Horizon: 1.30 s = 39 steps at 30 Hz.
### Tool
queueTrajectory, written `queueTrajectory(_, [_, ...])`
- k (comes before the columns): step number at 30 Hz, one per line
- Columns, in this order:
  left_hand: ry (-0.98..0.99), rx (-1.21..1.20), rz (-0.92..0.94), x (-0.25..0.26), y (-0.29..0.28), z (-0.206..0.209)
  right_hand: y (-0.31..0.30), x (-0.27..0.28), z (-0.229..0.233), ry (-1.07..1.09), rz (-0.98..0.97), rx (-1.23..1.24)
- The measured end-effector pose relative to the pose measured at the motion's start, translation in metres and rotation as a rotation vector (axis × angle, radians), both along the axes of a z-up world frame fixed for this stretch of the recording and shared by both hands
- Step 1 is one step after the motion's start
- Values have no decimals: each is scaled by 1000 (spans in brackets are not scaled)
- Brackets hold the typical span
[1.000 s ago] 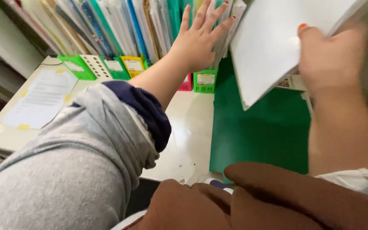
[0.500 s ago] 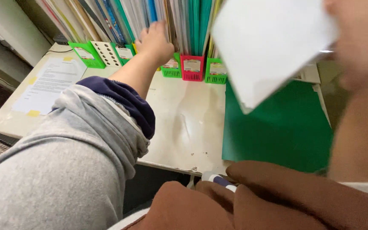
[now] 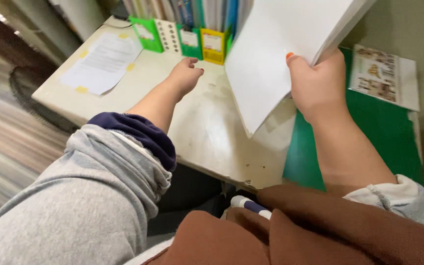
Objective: Sorting through files in a holder and putting away various office supplies like a ruler, markers, and a calendar on a desk.
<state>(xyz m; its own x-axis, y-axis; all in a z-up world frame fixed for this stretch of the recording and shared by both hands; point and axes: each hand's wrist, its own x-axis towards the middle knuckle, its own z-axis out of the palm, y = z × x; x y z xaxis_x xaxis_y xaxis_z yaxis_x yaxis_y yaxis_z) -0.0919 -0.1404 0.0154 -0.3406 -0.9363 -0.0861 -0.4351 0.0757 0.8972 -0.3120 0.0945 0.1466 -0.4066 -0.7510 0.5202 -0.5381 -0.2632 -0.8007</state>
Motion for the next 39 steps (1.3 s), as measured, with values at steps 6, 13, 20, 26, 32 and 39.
queueTrajectory(6, [-43, 126, 149, 80, 43, 0, -12, 10, -18, -76, 35, 68])
queueTrajectory(13, [-105, 116, 207, 161, 75, -35, -22, 59, -36, -170, 134, -22])
queueTrajectory(20, [-132, 60, 102, 277, 54, -109, -22, 95, -89, -90, 23, -55])
queueTrajectory(26, [-82, 68, 45, 365, 75, -125, 27, 262, -20, -224, -351, 205])
queueTrajectory(32, [-218, 128, 23, 392, 82, -73, 29, 312, -11, -203, -368, 218])
queueTrajectory(39, [13, 74, -82, 363, 29, -65, -2, 327, -14, -218, -432, 252])
